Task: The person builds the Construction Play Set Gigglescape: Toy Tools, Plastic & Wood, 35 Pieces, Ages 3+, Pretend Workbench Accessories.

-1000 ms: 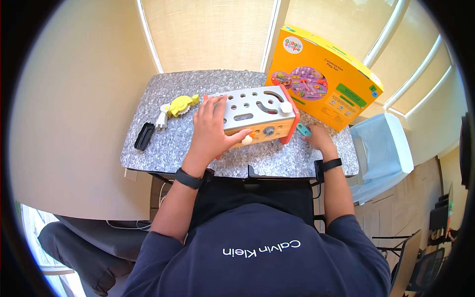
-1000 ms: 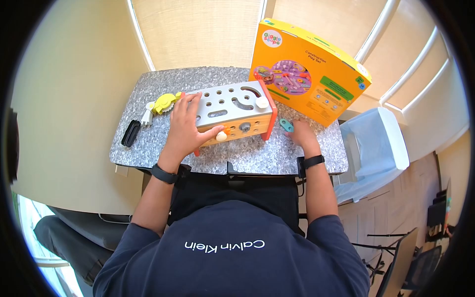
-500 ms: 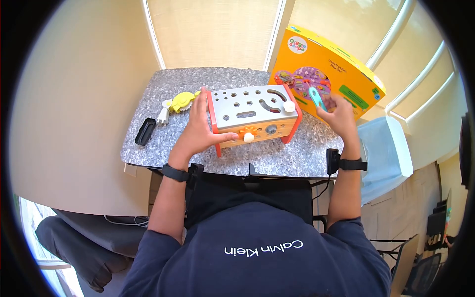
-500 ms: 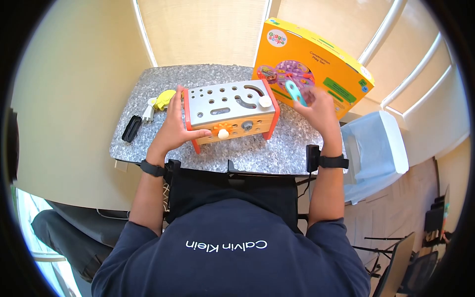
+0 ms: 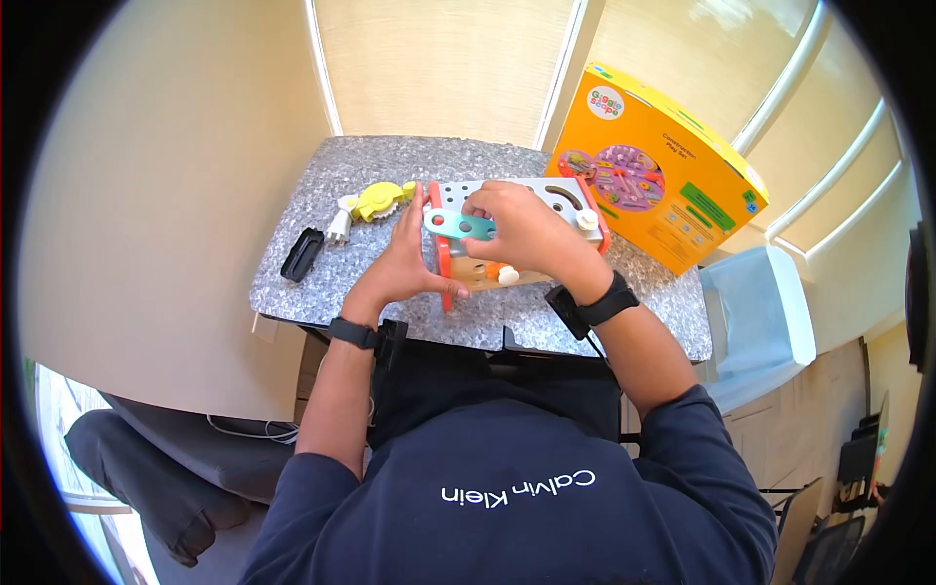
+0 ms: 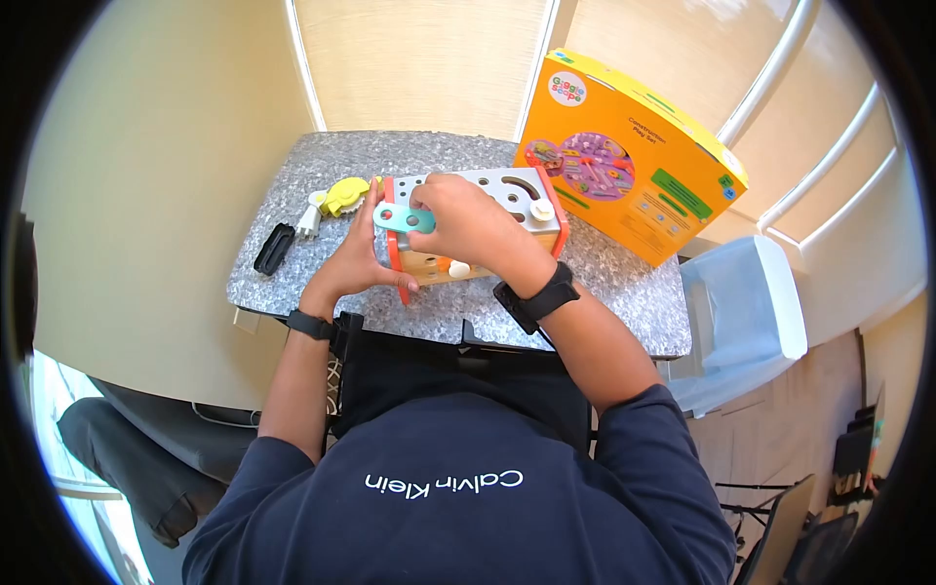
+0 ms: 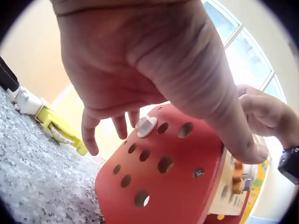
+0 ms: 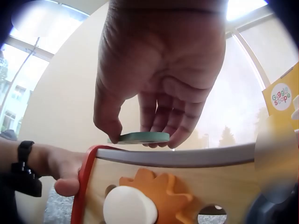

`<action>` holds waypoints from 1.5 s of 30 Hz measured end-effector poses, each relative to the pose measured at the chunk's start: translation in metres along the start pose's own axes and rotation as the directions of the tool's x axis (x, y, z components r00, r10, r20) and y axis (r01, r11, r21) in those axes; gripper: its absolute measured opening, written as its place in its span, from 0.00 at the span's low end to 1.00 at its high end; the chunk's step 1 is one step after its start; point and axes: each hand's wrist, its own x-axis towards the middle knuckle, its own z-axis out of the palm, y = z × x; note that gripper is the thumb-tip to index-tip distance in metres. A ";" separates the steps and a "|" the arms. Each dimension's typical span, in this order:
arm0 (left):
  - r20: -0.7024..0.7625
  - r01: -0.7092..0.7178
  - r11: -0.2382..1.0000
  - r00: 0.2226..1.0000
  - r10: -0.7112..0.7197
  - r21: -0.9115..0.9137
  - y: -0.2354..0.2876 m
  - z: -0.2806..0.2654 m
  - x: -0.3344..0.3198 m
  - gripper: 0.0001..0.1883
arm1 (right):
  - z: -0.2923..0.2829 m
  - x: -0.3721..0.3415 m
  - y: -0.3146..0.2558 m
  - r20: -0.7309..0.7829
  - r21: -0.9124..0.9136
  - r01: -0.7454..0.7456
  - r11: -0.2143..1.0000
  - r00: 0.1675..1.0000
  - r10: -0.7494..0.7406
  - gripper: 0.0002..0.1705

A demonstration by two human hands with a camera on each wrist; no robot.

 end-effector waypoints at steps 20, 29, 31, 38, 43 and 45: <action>-0.033 0.212 0.637 0.959 -0.281 0.741 -0.103 -0.091 0.082 0.32 | -0.002 -0.027 0.030 -0.108 -0.265 -0.261 0.928 0.965 0.240 0.18; -0.115 0.214 0.403 0.960 -0.255 0.890 -0.128 -0.077 0.107 0.09 | 0.000 -0.027 0.020 -0.129 -0.296 -0.293 0.909 0.955 0.266 0.18; -0.104 0.193 0.426 0.969 -0.223 0.884 -0.133 -0.078 0.110 0.08 | 0.000 -0.026 0.019 -0.123 -0.294 -0.305 0.906 0.952 0.281 0.18; -0.408 0.186 0.747 0.905 0.124 0.639 -0.081 -0.106 0.138 0.16 | 0.003 -0.029 0.018 -0.150 -0.306 -0.292 0.906 0.955 0.257 0.17; -0.329 -0.142 0.978 0.926 0.186 0.155 0.022 -0.117 0.130 0.25 | 0.002 -0.030 0.017 -0.162 -0.305 -0.283 0.909 0.956 0.243 0.15; -0.276 -0.232 0.973 0.934 0.228 0.020 0.051 -0.102 0.112 0.27 | 0.003 -0.031 0.018 -0.176 -0.297 -0.265 0.917 0.959 0.220 0.15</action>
